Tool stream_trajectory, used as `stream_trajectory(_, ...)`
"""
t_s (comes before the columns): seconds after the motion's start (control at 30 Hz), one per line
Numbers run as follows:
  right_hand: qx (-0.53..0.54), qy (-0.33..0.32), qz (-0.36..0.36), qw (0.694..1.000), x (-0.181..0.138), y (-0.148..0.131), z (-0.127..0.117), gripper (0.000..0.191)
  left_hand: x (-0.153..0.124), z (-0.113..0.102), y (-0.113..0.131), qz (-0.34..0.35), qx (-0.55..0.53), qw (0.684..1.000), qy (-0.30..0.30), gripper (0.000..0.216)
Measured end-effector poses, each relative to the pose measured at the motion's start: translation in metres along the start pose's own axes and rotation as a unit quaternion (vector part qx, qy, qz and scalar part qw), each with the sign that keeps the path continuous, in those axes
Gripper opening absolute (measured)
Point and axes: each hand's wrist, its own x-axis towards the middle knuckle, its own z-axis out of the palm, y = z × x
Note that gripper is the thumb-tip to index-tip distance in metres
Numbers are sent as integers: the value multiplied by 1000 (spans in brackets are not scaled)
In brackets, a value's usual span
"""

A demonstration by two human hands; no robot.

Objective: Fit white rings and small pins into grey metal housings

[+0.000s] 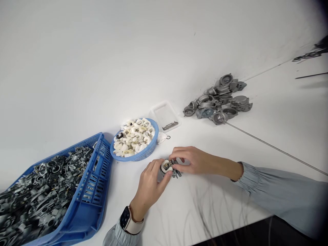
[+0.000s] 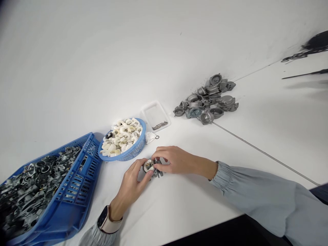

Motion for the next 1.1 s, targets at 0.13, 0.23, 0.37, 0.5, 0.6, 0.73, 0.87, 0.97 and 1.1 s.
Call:
stream_trajectory(0.13, -2, -6, 7, 1000, -1, -1, -1, 20, 0, 0, 0, 0, -3, 1000, -4, 28)
stream_trajectory(0.23, -3, -6, 6, 1000, -1, -1, 0, 19, 0, 0, 0, 3, -3, 1000, 0, 27)
stream_trajectory(0.37, -2, -4, 2, 1000, -1, 0, 1, 21, 0, 0, 0, 2, 1, 1000, -1, 26)
stream_trajectory(0.5, 0, -6, -2, 1000, -1, 0, 0, 20, 0, 1, 0, -5, 0, 1000, -5, 26)
stream_trajectory(0.6, 8, -9, -7, 1000, -1, -1, -1, 19, 0, 1, 0, -4, 1, 1000, -3, 26)
stream_trajectory(0.73, 14, -7, -15, 1000, -1, 0, -2, 19, 0, -1, 2, -1, 4, 1000, -1, 25)
stream_trajectory(0.87, 20, -9, -25, 999, -1, 2, -2, 18, 1, -1, 2, 0, 3, 1000, -2, 25)
stream_trajectory(0.97, 20, -10, -28, 999, -1, 2, -2, 18, 0, 0, 1, 1, 3, 1000, -1, 25)
stream_trajectory(1.1, 24, -2, -27, 999, -1, 2, -1, 18, 0, 0, 0, -4, -2, 1000, -5, 25)
